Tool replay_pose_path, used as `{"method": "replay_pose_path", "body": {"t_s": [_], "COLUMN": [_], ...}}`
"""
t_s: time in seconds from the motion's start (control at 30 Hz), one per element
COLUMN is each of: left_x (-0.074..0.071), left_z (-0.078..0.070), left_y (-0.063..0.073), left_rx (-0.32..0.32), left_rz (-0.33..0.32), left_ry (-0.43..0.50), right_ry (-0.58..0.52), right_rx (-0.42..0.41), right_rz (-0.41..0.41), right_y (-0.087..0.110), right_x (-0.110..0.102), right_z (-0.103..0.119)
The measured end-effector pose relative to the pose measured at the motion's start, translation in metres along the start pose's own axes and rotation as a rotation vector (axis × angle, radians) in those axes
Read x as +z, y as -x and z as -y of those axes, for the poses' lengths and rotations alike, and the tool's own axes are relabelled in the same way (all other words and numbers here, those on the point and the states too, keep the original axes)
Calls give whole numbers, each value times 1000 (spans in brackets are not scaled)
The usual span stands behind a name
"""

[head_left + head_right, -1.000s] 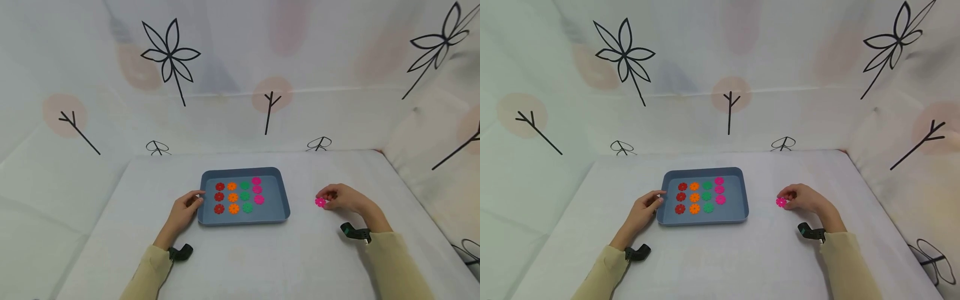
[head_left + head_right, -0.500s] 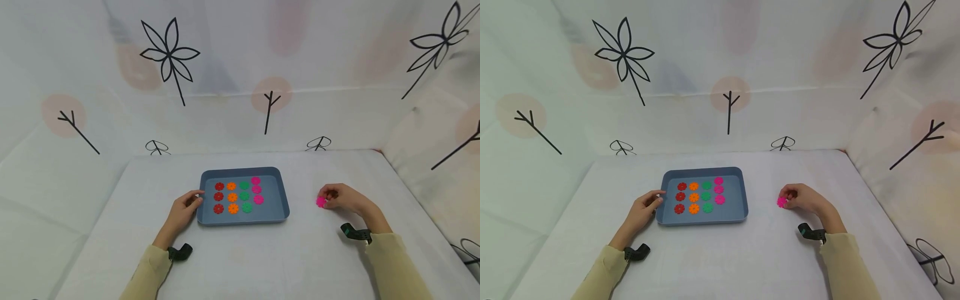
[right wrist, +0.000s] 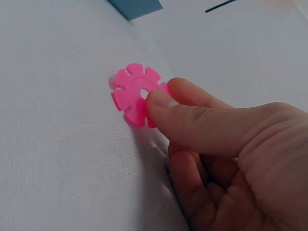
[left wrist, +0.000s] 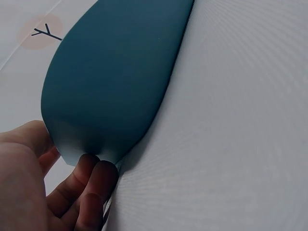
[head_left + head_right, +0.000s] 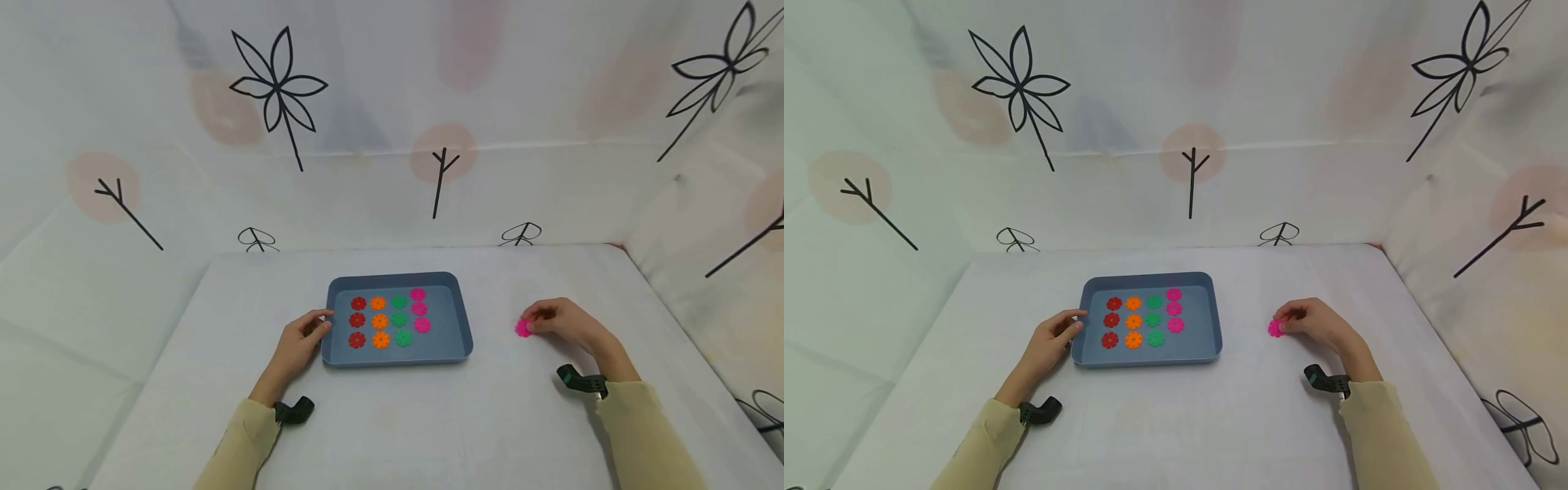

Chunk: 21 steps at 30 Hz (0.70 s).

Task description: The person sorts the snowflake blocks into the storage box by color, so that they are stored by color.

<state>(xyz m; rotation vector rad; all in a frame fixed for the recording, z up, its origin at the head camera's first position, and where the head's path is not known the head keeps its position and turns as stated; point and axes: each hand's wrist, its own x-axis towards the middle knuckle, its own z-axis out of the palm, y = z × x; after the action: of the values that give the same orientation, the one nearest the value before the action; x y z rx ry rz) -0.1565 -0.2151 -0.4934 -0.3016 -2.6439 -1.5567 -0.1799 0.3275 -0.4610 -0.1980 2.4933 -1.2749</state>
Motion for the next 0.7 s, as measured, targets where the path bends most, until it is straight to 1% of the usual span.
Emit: {"method": "replay_pose_path", "body": {"t_s": [0.1,0.23,0.33,0.47,0.5,0.57,0.7], "left_x": [0,0,0,0,0,0,0], "left_z": [0,0,-1,-1,-2,-1,1], "left_y": [0,0,0,0,0,0,0], "left_rx": [12,11,8,18,18,18,14], "left_rz": [0,-3,-3,-6,-6,-10,-11], "left_ry": [1,-4,-7,-12,-11,-11,-6], "right_ry": [-24,-71,-96,-203,-238,-274,-287], "right_rx": [6,18,21,28,30,36,54], "right_rz": [-11,-20,-55,-115,-126,-143,-154], "right_y": [1,2,2,0,0,-1,-3], "right_x": [-2,-3,-3,-3,-2,-1,0], "right_z": [-2,-5,-7,-9,-8,-6,1]}}
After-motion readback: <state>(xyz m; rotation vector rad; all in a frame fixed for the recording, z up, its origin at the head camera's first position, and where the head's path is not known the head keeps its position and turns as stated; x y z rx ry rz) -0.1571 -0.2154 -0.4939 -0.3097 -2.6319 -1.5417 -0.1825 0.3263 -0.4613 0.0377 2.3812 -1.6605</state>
